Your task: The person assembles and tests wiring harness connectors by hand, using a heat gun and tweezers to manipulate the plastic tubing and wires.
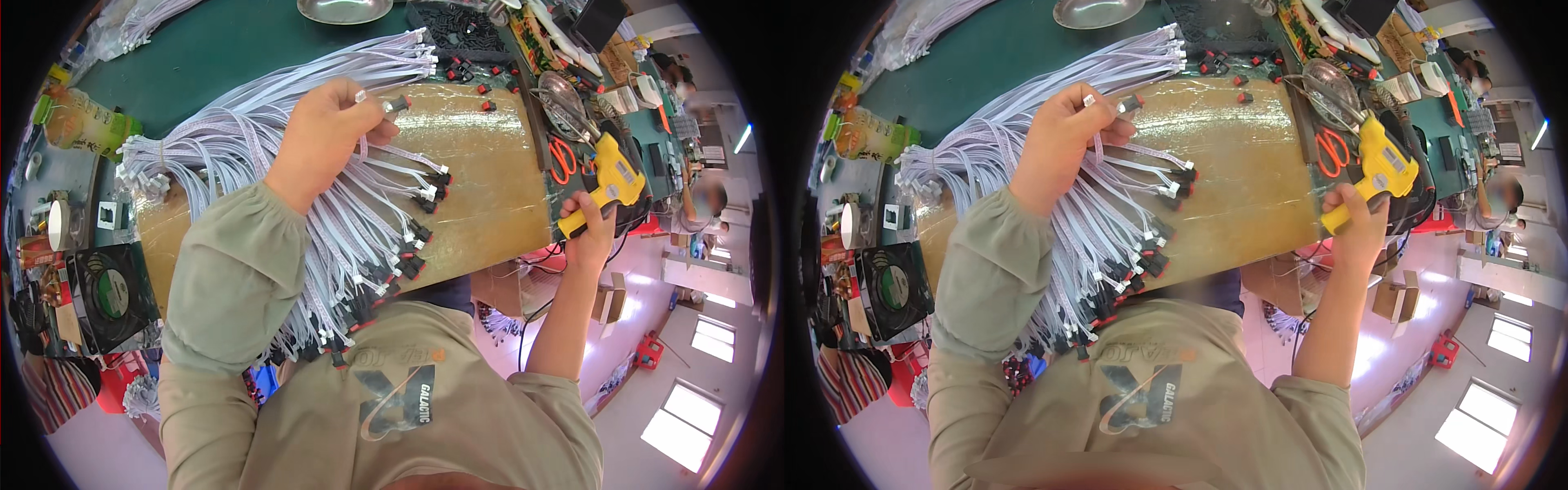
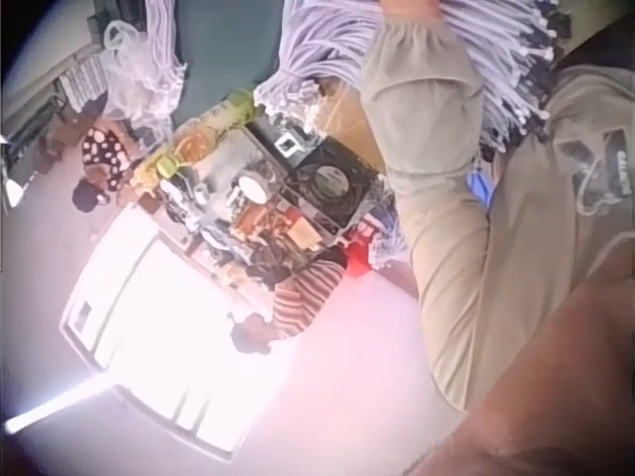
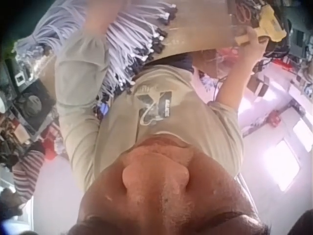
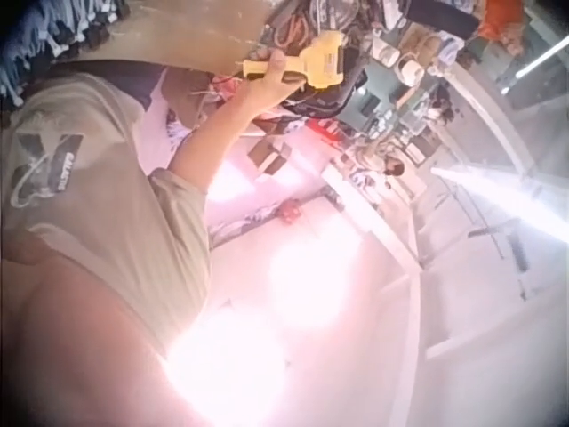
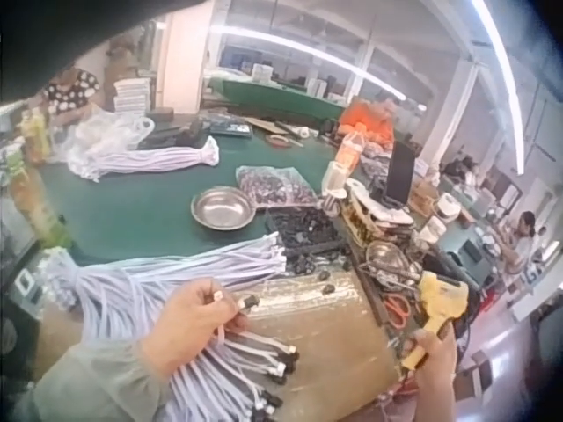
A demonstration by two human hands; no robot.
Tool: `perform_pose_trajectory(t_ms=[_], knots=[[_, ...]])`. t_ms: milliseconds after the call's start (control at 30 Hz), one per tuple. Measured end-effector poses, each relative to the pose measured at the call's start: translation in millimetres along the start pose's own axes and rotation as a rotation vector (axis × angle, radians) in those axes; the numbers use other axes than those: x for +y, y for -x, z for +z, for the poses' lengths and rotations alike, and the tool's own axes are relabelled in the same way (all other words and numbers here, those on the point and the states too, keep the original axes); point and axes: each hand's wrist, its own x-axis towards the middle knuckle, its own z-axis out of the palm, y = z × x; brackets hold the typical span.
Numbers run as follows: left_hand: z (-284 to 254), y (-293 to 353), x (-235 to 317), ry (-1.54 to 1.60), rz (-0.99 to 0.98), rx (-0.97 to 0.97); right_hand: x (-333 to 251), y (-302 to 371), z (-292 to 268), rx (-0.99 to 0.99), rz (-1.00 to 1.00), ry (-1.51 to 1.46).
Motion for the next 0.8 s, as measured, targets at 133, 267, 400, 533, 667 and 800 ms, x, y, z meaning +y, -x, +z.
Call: perform_pose_trajectory(t_ms=[133, 267, 400, 533, 667, 800], knots=[[-1, -1, 2, 0.048, -0.004, 0.011, -16, 23, 24, -0.183, -0.121, -0.234], [-1, 1, 5, 0.113, -0.026, 0.011, -26, 49, 55, -0.549, -0.084, -0.421], [-5, -4, -3, 0.155, -0.024, 0.034, -20, 78, 76, -0.595, -0.111, -0.195], [-6, -6, -5, 0.197, -0.012, 0.011, -3, 82, 74, -0.728, -0.109, -0.115], [-5, -7, -4, 0.201, -0.010, 0.001, 4, 84, 78, -0.681, -0.030, -0.110], [-7, -7, -5, 0.207, -0.022, 0.003, 2, 85, 80, -0.667, 0.036, -0.135]])
